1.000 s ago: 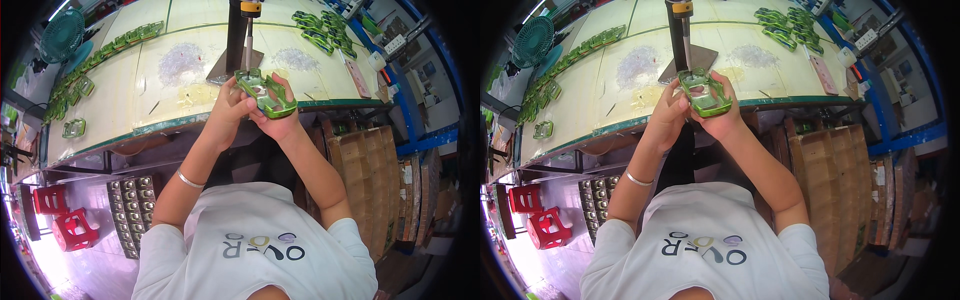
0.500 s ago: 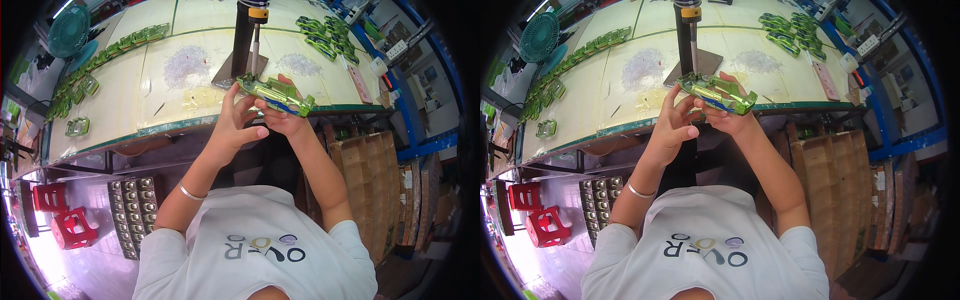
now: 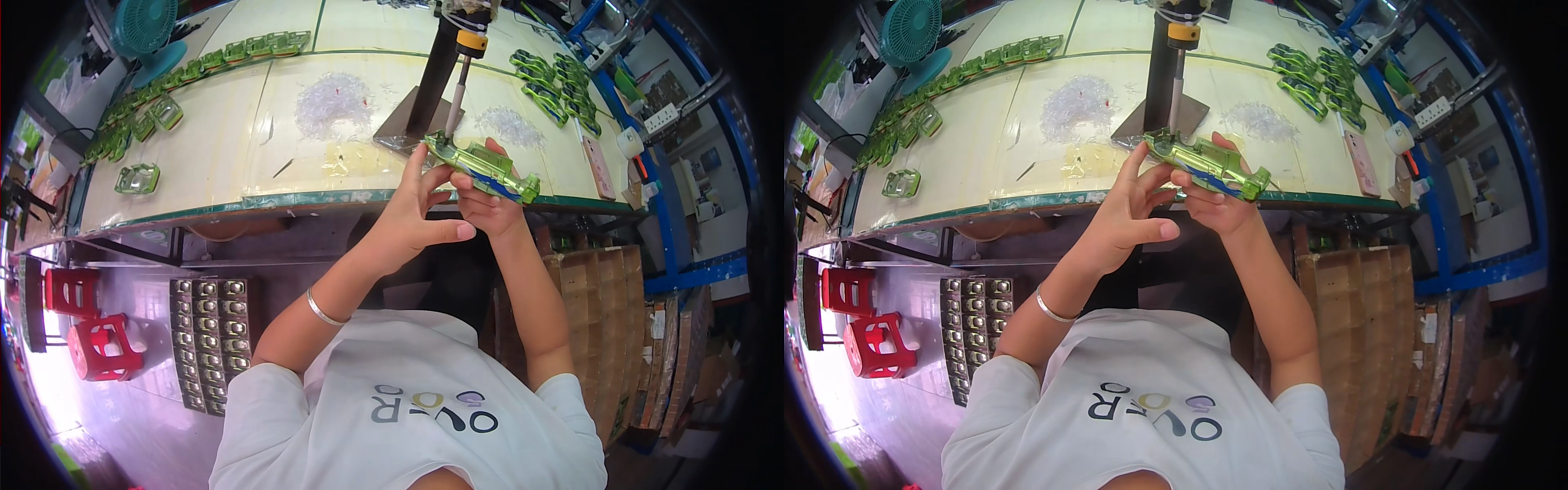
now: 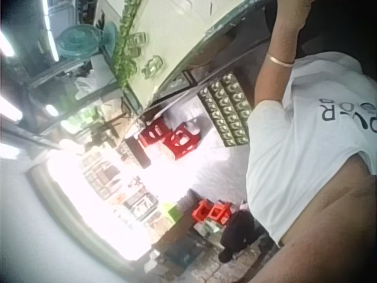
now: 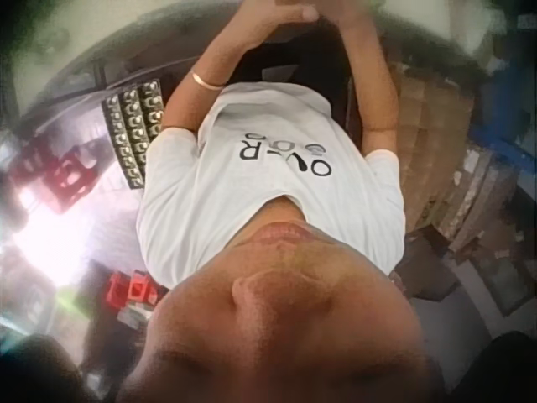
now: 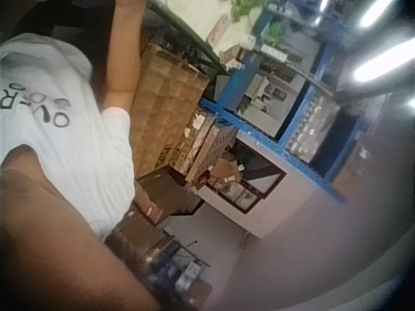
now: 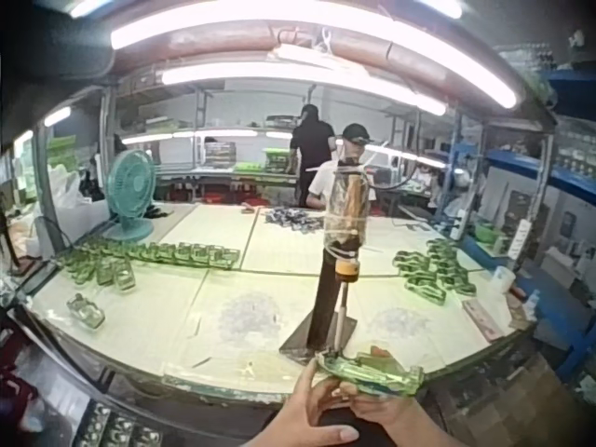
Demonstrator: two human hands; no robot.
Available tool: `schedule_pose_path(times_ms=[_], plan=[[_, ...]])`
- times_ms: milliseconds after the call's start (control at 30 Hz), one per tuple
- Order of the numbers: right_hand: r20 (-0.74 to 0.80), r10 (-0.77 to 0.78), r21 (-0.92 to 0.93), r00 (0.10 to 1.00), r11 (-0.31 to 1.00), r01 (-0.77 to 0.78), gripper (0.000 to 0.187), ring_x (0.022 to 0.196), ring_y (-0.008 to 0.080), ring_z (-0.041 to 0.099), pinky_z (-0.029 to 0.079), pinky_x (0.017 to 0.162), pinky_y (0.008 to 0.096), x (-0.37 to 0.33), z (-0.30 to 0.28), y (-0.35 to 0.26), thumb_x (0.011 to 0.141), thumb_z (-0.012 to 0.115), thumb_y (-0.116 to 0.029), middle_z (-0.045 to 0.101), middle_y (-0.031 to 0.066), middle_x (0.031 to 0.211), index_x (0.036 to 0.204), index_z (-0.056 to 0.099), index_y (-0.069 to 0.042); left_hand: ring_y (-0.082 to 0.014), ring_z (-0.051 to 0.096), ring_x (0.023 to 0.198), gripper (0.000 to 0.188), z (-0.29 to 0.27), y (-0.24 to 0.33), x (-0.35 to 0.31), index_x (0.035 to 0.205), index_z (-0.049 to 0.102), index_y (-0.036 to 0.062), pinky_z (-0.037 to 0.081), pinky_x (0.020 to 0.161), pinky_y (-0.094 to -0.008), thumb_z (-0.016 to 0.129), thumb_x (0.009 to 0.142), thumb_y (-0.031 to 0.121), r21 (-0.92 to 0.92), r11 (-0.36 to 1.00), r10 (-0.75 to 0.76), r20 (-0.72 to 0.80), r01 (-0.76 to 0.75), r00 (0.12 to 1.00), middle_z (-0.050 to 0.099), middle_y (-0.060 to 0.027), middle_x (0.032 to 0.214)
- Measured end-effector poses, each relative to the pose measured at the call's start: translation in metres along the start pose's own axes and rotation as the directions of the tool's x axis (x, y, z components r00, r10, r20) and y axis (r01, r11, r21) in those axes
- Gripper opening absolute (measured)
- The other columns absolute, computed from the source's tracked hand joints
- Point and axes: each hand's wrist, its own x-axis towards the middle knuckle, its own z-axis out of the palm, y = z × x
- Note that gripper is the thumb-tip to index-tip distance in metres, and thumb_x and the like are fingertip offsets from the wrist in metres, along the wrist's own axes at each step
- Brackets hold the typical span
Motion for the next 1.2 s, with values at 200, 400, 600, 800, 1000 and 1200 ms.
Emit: schedule_pose_path(times_ms=[200, 400, 600, 800, 1000, 1200], plan=[[0.002, 0.006, 0.000, 1.000, 1.000, -0.006, 0.063, 0.039, 0.0109, 0.041, 0.036, 0.034, 0.0198, -0.001, 0.001, -0.002, 0.087, 0.027, -0.043, 0.050, 0.0281, 0.088, 0.120, 0.032, 0.011, -0.0242, 0.033, 0.117, 0.113, 0.001, 0.004, 0.003, 0.130, -0.012, -0.0052, 0.024, 0.098, -0.0352, 0.075, 0.061, 0.019, 0.043, 0.999, 0.011, 0.012, -0.011, 1.000, 0.032, -0.0213, 0.127], [-0.071, -0.006, -0.037, 0.997, 0.999, 0.003, 0.061, 0.039, 0.0114, 0.042, 0.036, 0.033, 0.0198, 0.001, 0.005, -0.001, 0.087, 0.028, -0.042, 0.053, 0.0281, 0.089, 0.118, 0.035, 0.010, -0.0270, 0.038, 0.110, 0.104, 0.003, 0.007, 0.001, 0.134, -0.004, 0.0025, 0.031, 0.093, -0.0336, 0.071, 0.062, 0.010, -0.041, 0.999, -0.028, -0.019, 0.028, 0.999, 0.032, -0.0163, 0.127], [-0.147, -0.037, -0.111, 0.988, 0.994, 0.021, 0.057, 0.043, 0.0130, 0.045, 0.036, 0.035, 0.0202, 0.000, 0.006, 0.000, 0.086, 0.030, -0.043, 0.055, 0.0236, 0.087, 0.112, 0.044, 0.006, -0.0257, 0.039, 0.110, 0.100, 0.002, 0.002, 0.004, 0.134, -0.002, 0.0019, 0.032, 0.092, -0.0334, 0.069, 0.063, 0.009, -0.039, 0.998, -0.047, -0.042, 0.045, 0.998, 0.031, -0.0157, 0.128], [-0.570, -0.135, -0.202, 0.811, 0.979, 0.022, 0.045, 0.054, 0.0261, 0.056, 0.045, 0.045, 0.0310, -0.033, 0.010, 0.024, 0.086, 0.034, -0.043, 0.058, 0.0171, 0.075, 0.102, 0.052, -0.005, -0.0175, 0.050, 0.088, 0.061, -0.021, -0.013, -0.013, 0.125, 0.029, -0.0011, 0.040, 0.080, -0.0278, 0.061, 0.073, 0.005, 0.194, 0.968, -0.098, -0.286, 0.158, 0.953, 0.053, -0.0125, 0.102], [-0.563, -0.534, -0.539, 0.631, 0.816, 0.209, 0.034, 0.077, 0.0223, 0.056, 0.049, 0.059, 0.0343, -0.093, 0.031, -0.046, 0.087, 0.041, -0.037, 0.057, 0.0091, 0.090, 0.107, 0.049, -0.011, -0.0259, 0.051, 0.083, 0.019, -0.092, 0.012, -0.019, 0.091, 0.054, -0.0022, 0.041, 0.073, -0.0351, 0.059, 0.074, 0.002, 0.991, 0.132, 0.613, -0.106, 0.031, 0.783, 0.055, -0.0127, 0.086], [-0.021, -0.933, -0.776, 0.360, -0.212, -0.594, 0.042, 0.097, 0.0241, 0.049, 0.040, 0.083, 0.0381, -0.112, -0.006, -0.174, 0.083, 0.050, -0.032, 0.052, 0.0108, 0.106, 0.121, 0.044, -0.014, -0.0300, 0.048, 0.085, 0.015, -0.108, 0.004, -0.007, 0.086, 0.054, -0.0026, 0.038, 0.077, -0.0380, 0.059, 0.074, 0.006, 0.993, -0.073, 0.621, -0.030, 0.095, 0.784, 0.055, -0.0145, 0.085]])
